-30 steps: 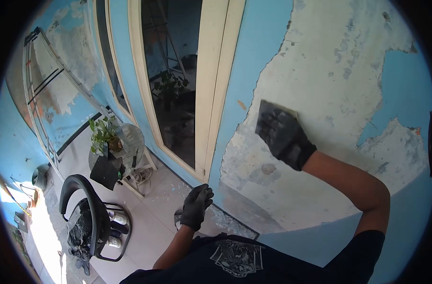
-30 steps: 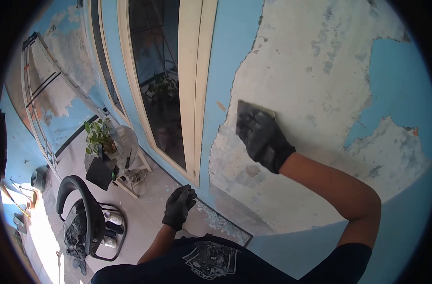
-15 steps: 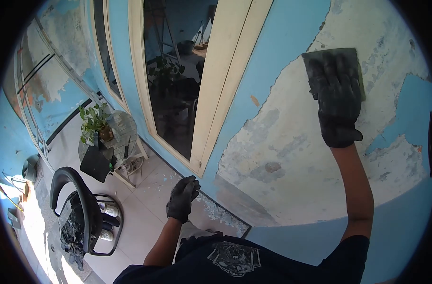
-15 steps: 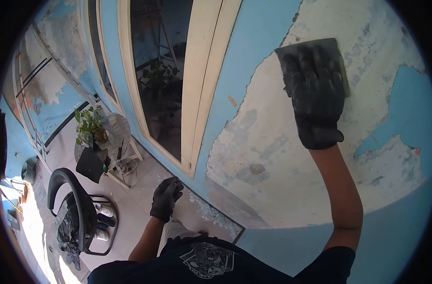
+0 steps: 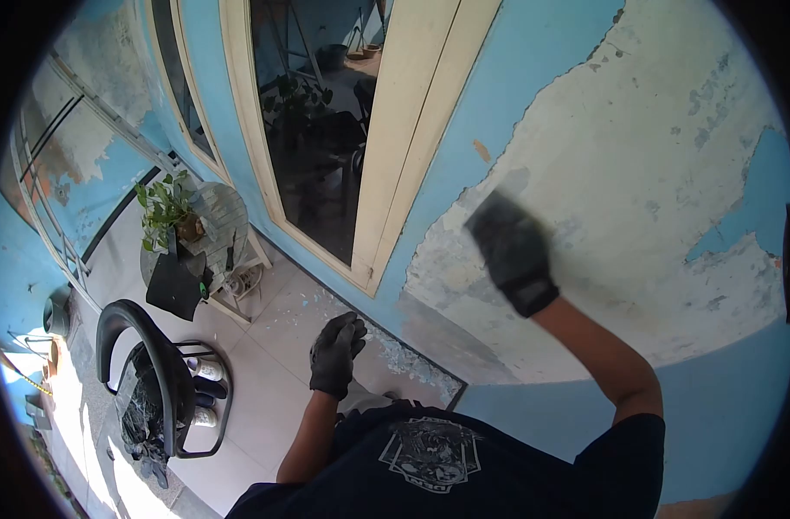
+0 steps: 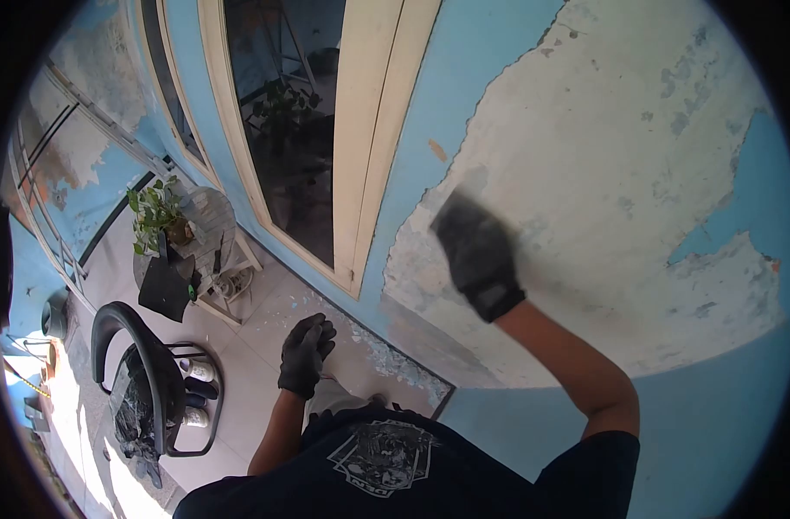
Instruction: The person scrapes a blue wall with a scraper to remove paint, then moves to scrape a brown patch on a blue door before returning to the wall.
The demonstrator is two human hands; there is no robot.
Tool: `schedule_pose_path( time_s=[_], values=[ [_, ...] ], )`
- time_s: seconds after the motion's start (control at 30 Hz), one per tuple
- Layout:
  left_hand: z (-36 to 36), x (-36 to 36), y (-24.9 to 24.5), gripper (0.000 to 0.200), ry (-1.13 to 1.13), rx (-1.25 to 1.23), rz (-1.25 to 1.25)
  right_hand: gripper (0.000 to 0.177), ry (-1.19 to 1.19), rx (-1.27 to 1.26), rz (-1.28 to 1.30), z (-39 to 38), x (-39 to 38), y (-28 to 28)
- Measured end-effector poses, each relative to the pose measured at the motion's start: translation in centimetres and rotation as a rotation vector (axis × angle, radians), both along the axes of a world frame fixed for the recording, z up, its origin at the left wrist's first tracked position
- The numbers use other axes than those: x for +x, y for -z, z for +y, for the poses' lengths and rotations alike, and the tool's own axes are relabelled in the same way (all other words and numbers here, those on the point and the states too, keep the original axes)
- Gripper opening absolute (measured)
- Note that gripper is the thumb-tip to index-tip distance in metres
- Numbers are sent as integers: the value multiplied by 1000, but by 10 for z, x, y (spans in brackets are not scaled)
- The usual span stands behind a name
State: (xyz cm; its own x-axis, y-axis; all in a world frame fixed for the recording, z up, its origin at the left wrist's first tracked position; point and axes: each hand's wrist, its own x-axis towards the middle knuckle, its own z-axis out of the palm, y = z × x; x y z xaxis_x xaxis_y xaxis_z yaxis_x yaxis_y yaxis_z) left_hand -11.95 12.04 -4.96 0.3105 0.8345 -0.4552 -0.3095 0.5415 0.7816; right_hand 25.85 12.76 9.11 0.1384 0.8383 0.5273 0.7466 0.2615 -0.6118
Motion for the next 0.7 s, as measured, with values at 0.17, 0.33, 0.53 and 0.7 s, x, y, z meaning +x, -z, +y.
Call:
schedule_pose_path(
  time_s=[0.17,0.33,0.53,0.7],
  values=[
    [12,-11,-3,31,-34,46,-5,34,99,13,-877,-8,-45,-31],
    [20,-17,-3,31,-68,35,16,26,350,175,-814,21,-41,-121],
    [15,-18,-6,30,-48,74,-17,28,-33,-426,-740,-35,-40,128],
    [12,-24,15,31,-71,10,-2,24,315,499,-1121,0,-90,-132]
  ],
)
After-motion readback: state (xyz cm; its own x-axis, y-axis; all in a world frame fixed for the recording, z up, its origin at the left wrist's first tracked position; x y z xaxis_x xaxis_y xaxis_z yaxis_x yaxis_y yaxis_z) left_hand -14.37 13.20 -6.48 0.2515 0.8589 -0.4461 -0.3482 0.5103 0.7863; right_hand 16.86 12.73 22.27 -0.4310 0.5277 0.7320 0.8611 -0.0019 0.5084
